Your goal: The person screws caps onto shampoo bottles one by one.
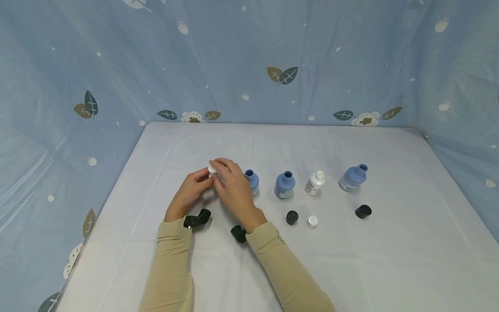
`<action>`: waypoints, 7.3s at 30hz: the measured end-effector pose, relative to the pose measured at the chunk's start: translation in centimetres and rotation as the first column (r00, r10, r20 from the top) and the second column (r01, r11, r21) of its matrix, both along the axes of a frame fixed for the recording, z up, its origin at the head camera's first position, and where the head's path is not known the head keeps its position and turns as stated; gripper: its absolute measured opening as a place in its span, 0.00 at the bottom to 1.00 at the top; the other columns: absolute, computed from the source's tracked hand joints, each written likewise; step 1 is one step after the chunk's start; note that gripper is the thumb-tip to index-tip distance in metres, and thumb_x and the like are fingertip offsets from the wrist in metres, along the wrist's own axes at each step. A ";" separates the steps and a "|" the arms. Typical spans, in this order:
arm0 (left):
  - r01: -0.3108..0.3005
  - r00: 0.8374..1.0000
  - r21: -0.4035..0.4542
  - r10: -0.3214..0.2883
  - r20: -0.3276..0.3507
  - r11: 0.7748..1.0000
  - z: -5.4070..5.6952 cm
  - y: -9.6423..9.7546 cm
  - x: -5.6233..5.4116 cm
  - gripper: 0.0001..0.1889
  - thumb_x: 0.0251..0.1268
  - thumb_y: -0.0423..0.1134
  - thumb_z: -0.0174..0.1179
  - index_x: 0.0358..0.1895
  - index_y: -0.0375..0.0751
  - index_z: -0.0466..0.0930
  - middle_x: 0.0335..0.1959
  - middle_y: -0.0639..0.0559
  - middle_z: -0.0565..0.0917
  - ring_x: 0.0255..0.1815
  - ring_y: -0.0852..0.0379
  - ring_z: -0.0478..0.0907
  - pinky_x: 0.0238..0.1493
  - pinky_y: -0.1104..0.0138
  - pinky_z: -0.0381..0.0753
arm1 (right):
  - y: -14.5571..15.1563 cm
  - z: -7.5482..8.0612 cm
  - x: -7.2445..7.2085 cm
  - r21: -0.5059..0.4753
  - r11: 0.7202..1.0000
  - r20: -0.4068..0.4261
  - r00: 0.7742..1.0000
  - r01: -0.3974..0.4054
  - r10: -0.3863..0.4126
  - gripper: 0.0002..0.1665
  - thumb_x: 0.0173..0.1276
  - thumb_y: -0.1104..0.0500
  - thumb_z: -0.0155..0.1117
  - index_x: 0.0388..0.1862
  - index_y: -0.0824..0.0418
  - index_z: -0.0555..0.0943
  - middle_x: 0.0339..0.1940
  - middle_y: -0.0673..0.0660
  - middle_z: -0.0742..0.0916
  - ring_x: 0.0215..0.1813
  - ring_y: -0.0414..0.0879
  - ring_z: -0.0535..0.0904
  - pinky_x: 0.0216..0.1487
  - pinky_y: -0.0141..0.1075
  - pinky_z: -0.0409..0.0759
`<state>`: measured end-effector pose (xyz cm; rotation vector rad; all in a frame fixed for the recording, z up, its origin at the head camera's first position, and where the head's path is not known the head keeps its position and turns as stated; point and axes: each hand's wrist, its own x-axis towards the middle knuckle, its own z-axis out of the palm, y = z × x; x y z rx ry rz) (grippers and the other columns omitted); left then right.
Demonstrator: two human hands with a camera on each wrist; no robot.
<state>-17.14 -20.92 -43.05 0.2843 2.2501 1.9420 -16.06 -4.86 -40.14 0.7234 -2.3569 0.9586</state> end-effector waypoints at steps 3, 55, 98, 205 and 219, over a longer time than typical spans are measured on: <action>-0.002 1.000 0.002 0.002 0.008 1.000 0.8 0.2 0.4 0.21 0.62 0.41 0.56 0.58 0.38 0.71 0.57 0.46 0.71 0.59 0.55 0.65 0.57 0.62 0.63 | 0.0 0.0 0.0 0.027 1.000 0.005 1.000 -0.009 0.009 0.21 0.62 0.61 0.58 0.56 0.53 0.74 0.54 0.47 0.76 0.56 0.40 0.68 0.50 0.30 0.70; -0.032 0.999 -0.088 0.033 0.010 0.996 2.0 0.6 1.1 0.16 0.60 0.46 0.56 0.47 0.41 0.77 0.46 0.54 0.76 0.46 0.59 0.66 0.49 0.64 0.64 | 0.1 0.0 0.1 0.009 0.999 0.003 0.999 -0.040 0.040 0.18 0.63 0.64 0.55 0.51 0.52 0.78 0.52 0.49 0.77 0.54 0.41 0.70 0.51 0.29 0.68; -0.033 0.999 -0.039 0.033 -0.013 0.999 -0.5 -0.1 0.2 0.21 0.59 0.49 0.57 0.54 0.44 0.75 0.56 0.52 0.73 0.59 0.58 0.64 0.58 0.60 0.61 | -0.1 0.2 0.5 0.041 0.999 0.048 0.999 -0.019 0.017 0.21 0.62 0.62 0.54 0.56 0.52 0.75 0.53 0.47 0.78 0.57 0.39 0.68 0.54 0.28 0.66; -0.002 1.000 -0.012 0.002 -0.002 1.000 -0.9 -0.1 0.4 0.24 0.60 0.47 0.56 0.59 0.44 0.70 0.58 0.49 0.71 0.57 0.56 0.66 0.53 0.65 0.66 | -0.2 -0.7 0.3 -0.036 0.999 0.035 0.999 0.040 -0.039 0.15 0.59 0.60 0.63 0.46 0.54 0.78 0.45 0.50 0.77 0.43 0.40 0.73 0.38 0.26 0.72; -0.001 1.000 -0.010 0.001 0.022 1.000 1.7 0.7 1.1 0.22 0.62 0.44 0.55 0.58 0.39 0.70 0.58 0.47 0.71 0.59 0.56 0.65 0.57 0.62 0.63 | -0.3 -0.3 0.2 -0.007 0.999 0.002 0.999 0.042 -0.042 0.20 0.61 0.60 0.57 0.54 0.53 0.75 0.52 0.50 0.75 0.53 0.41 0.70 0.46 0.31 0.72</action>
